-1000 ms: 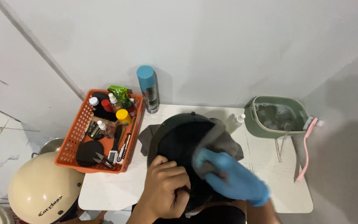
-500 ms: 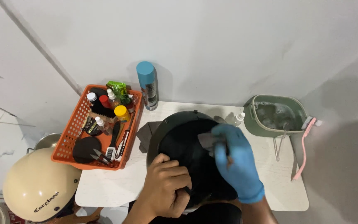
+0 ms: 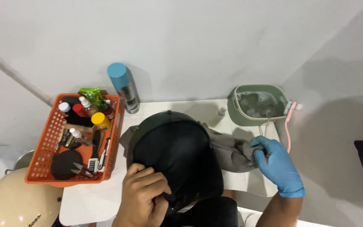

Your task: The person cleans the interior of a black helmet using a grey cloth. They wipe the inner surface and padding, then remove the black inner liner to clean it separately before placing it back inside the helmet.

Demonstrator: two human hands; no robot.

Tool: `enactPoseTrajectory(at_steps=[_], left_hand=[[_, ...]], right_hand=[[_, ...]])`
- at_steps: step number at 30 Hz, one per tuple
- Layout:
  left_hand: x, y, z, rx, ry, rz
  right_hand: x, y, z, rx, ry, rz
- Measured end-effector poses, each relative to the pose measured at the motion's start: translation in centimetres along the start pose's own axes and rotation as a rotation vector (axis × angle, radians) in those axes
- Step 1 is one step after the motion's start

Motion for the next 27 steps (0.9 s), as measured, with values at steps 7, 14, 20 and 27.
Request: enactPoseTrajectory(at_steps=[7, 14, 20, 27], left_hand=[[0.7, 1.0, 0.0, 0.007, -0.133, -0.003], [0.5, 0.8, 0.4, -0.038, -0.113, -0.047], [1.2, 1.1, 1.0, -0.027, -0.166, -0.063], [0.4, 0.8, 0.8, -0.055, -0.124, -0.057]], right_hand=[[-10.9, -0.2, -0.3, -0.205, 0.147, 0.2], [-12.1, 2.3, -0.5, -0.278, 0.214, 0.039], [-13.0, 8.1, -0.5, -0.104, -0.014, 0.045], [-10.2, 2.3, -0.9, -0.468, 0.078, 0.093]])
Point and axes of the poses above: each hand's wrist, its own z-axis away from the middle knuckle, its own y-axis out of the palm, x = y × z, the point moved 9 cm from there along -z, towards the middle knuckle, and after that the axes turned 5 degrees about -y, right-handed, at the moved point
